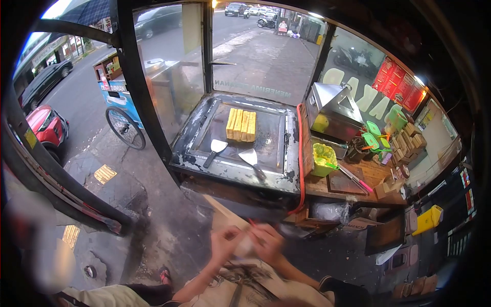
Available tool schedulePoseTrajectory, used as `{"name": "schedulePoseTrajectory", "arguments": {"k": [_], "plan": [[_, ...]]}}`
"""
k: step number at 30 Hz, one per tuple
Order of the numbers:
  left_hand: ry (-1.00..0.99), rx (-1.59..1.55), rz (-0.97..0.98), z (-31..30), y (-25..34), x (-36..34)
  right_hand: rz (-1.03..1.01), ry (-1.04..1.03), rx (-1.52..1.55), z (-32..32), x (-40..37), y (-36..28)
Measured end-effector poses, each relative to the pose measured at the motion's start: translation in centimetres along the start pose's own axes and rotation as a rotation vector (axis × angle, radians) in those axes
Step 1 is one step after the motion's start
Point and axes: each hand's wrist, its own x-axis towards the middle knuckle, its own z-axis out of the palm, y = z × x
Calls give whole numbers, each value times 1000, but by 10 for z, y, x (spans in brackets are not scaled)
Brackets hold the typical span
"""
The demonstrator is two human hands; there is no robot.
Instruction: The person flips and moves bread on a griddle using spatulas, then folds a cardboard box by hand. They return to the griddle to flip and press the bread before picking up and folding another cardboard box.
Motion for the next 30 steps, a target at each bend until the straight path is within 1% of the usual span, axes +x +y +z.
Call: {"name": "schedulePoseTrajectory", "arguments": {"k": [5,8,11,13,17,20,22,28,30], "plan": [[-23,-4,-65,-5,11,2,1,-33,21,-1,1,2],[13,-48,-68,-3,-2,-2,24,-2,23,2,0,-2],[38,-21,4,-5,-10,-2,49,30,19,6,-1,-6],[56,-7,5,-4,1,-4,64,42,13,7,-1,-9],[107,51,58,-3,0,-3,10,22,0,12,-3,-5],[61,105,89,-8,-4,-2,1,-9,-3,11,-2,-4],[44,88,88,-9,0,-3,-4,-27,-11,11,-4,-3],[-21,157,135,-17,-8,-5,96,-99,53,14,-7,1],[-27,166,152,-19,-13,-4,215,-101,108,13,-4,-1]]}}
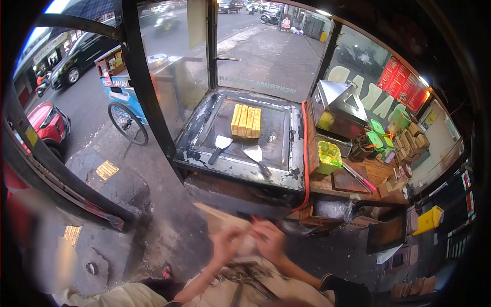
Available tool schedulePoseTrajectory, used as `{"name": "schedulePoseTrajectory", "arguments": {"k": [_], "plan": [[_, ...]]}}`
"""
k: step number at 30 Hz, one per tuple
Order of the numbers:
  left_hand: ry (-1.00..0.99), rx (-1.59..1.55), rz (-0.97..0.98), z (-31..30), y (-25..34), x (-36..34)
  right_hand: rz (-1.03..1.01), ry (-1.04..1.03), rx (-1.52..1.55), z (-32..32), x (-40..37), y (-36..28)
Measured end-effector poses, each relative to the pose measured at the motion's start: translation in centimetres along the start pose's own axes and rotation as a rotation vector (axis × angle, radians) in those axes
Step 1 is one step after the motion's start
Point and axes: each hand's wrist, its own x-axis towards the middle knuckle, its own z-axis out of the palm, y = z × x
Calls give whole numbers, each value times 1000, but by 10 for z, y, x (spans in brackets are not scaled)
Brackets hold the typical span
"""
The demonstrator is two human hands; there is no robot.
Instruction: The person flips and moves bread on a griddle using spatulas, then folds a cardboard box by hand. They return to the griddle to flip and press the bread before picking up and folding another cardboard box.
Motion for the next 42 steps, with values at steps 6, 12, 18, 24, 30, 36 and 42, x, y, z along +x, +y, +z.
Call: {"name": "schedulePoseTrajectory", "arguments": {"k": [6,12,18,24,30,36,42], "plan": [[32,-3,64,6,-10,5,74,34,127,8,7,6],[-118,-92,114,5,-17,9,66,-48,166,18,15,12],[-178,12,202,1,-10,15,121,-42,191,14,21,14],[266,704,293,-32,-16,13,236,238,-85,-22,31,53],[-233,30,-504,-77,-81,18,451,400,85,-64,23,136],[-426,-368,-708,-60,-113,14,581,364,-229,-76,-25,203],[-398,-453,-756,-37,-151,-7,507,-157,-436,-42,-63,166]]}}
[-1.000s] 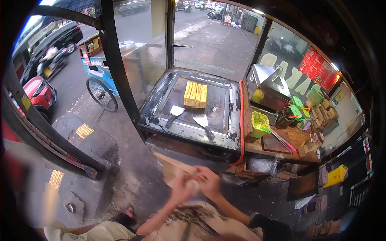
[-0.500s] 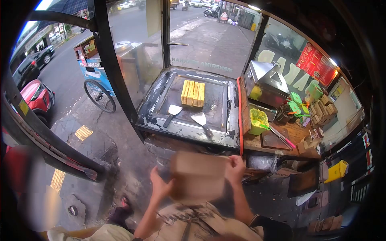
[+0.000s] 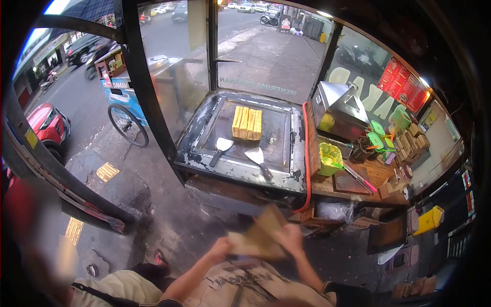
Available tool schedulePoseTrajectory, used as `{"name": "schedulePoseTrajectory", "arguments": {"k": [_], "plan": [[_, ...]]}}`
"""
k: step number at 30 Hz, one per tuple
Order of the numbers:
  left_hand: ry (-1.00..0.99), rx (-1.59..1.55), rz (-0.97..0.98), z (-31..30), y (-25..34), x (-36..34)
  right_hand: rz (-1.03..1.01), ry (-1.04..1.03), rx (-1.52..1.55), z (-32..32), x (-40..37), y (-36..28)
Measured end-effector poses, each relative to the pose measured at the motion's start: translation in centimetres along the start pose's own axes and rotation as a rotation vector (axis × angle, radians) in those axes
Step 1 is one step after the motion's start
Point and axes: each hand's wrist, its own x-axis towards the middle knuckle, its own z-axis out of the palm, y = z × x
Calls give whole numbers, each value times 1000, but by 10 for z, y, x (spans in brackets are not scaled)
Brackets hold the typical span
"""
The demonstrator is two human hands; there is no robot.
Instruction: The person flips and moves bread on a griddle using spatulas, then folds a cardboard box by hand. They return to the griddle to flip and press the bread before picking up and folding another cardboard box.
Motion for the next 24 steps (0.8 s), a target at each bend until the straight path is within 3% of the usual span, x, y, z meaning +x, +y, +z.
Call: {"name": "schedulePoseTrajectory", "arguments": {"k": [1,3,6,12,16,19,24], "plan": [[20,15,8,3,-3,0,79,-276,123,11,-7,-5],[44,42,10,7,-6,0,-64,-730,399,25,-21,-19],[40,140,67,-1,-18,1,-4,-945,508,40,-37,-32],[59,426,44,11,3,-21,75,-962,486,51,-37,-33],[64,592,-16,20,30,-38,261,-859,652,73,-49,-28],[241,411,31,-2,0,-23,330,-817,750,91,-54,-25],[298,295,10,-3,-18,-16,405,-804,839,97,-56,-44]]}}
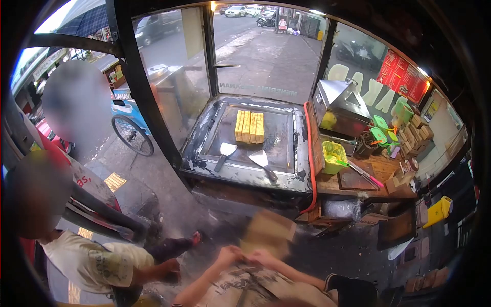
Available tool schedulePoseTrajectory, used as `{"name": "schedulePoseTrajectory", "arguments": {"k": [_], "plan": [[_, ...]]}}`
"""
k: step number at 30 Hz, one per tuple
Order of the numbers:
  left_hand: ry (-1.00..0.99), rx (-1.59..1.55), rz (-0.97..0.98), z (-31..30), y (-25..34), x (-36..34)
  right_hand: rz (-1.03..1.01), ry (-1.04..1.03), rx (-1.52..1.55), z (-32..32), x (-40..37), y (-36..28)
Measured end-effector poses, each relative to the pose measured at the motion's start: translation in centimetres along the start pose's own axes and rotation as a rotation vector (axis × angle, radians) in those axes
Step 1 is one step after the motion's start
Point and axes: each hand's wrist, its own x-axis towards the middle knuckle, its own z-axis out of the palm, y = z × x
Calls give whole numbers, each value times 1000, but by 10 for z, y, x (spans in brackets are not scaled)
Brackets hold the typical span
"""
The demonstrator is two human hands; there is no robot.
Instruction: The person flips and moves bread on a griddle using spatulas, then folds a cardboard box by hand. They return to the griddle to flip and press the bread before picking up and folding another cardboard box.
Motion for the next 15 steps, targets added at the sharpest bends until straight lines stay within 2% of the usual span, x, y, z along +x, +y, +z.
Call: {"name": "schedulePoseTrajectory", "arguments": {"k": [7,10,13,15], "plan": [[-122,55,-3,1,0,5,-31,60,20,0,0,5],[-121,-49,-54,10,11,-3,-38,83,-18,-3,2,11],[-130,83,-27,18,23,-9,-63,82,-72,-9,14,32],[-129,11,-24,18,12,-3,-82,55,-52,-15,19,41]]}}
